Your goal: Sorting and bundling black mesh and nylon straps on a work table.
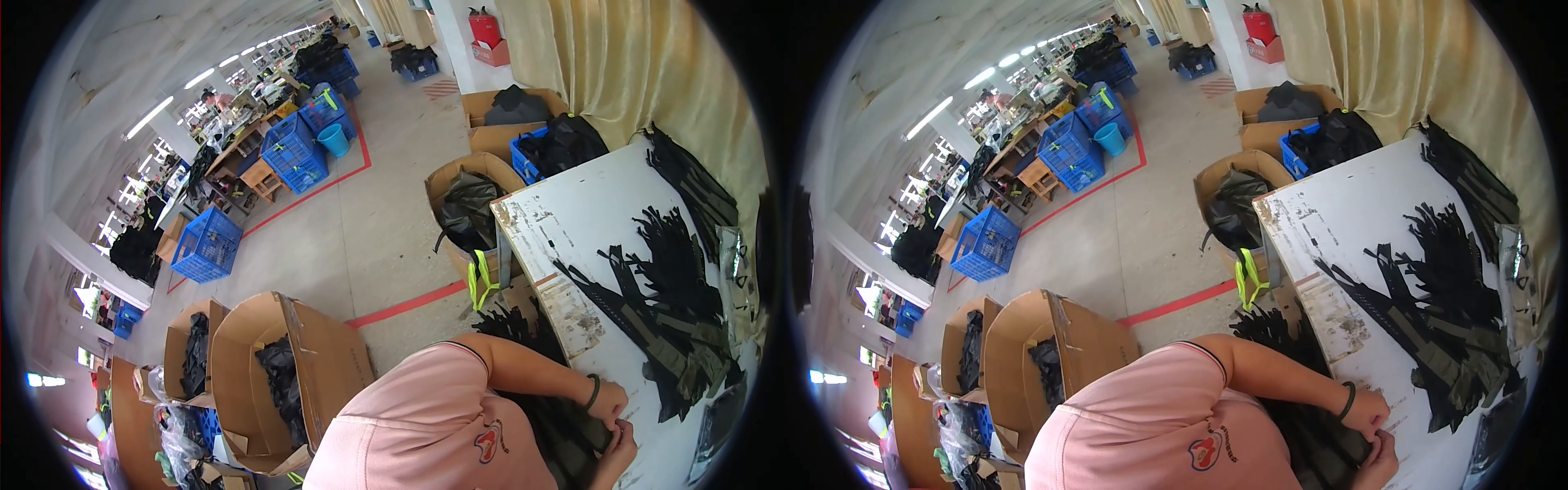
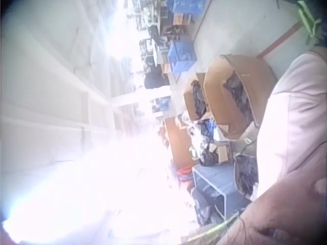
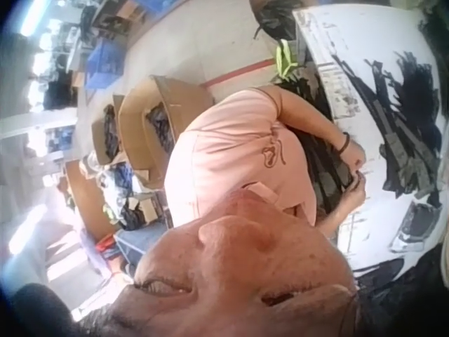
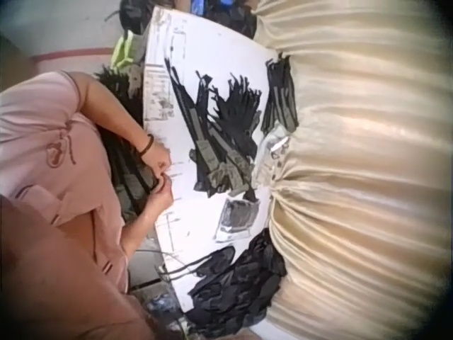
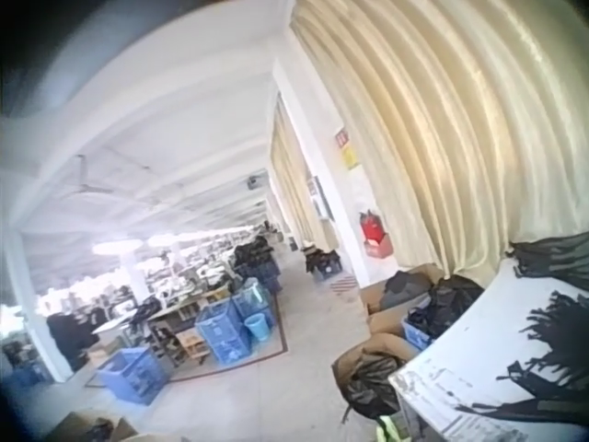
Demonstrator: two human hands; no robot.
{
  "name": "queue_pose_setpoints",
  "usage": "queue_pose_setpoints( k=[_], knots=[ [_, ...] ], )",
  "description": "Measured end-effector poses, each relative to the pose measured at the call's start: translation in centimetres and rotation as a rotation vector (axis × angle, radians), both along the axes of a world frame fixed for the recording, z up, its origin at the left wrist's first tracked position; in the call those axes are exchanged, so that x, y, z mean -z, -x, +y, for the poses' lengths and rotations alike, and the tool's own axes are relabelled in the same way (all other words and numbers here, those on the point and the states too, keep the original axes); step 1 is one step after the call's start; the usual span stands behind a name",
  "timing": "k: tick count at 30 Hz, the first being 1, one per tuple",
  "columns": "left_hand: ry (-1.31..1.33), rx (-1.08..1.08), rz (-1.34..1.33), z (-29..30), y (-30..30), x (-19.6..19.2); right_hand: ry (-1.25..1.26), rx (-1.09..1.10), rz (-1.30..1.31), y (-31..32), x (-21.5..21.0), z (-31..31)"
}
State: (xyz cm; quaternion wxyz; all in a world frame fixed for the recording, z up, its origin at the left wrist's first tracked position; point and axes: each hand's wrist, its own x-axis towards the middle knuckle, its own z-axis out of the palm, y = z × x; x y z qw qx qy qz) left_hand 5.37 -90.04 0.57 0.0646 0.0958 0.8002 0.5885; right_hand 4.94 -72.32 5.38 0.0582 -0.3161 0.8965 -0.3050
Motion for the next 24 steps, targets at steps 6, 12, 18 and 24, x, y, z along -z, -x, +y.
queue_pose_setpoints(
  k=[6, 12, 18, 24],
  knots=[
    [-0.105, 0.175, 0.151, 1.0, -2.1, -1.6, 0.119, 0.143, 0.057, 1.0, 1.7, 1.9],
    [0.027, 0.303, 0.185, -1.8, -4.2, -3.9, 0.604, 0.476, -0.571, 1.2, 2.2, 2.5],
    [-0.006, 0.204, 0.018, -3.2, -2.9, -5.4, 0.639, 0.491, -0.637, 1.2, 0.5, 0.8],
    [-0.144, 0.226, -0.158, -2.1, -1.7, -4.8, 0.682, 0.243, -0.807, -1.2, -0.4, 2.7]
  ],
)
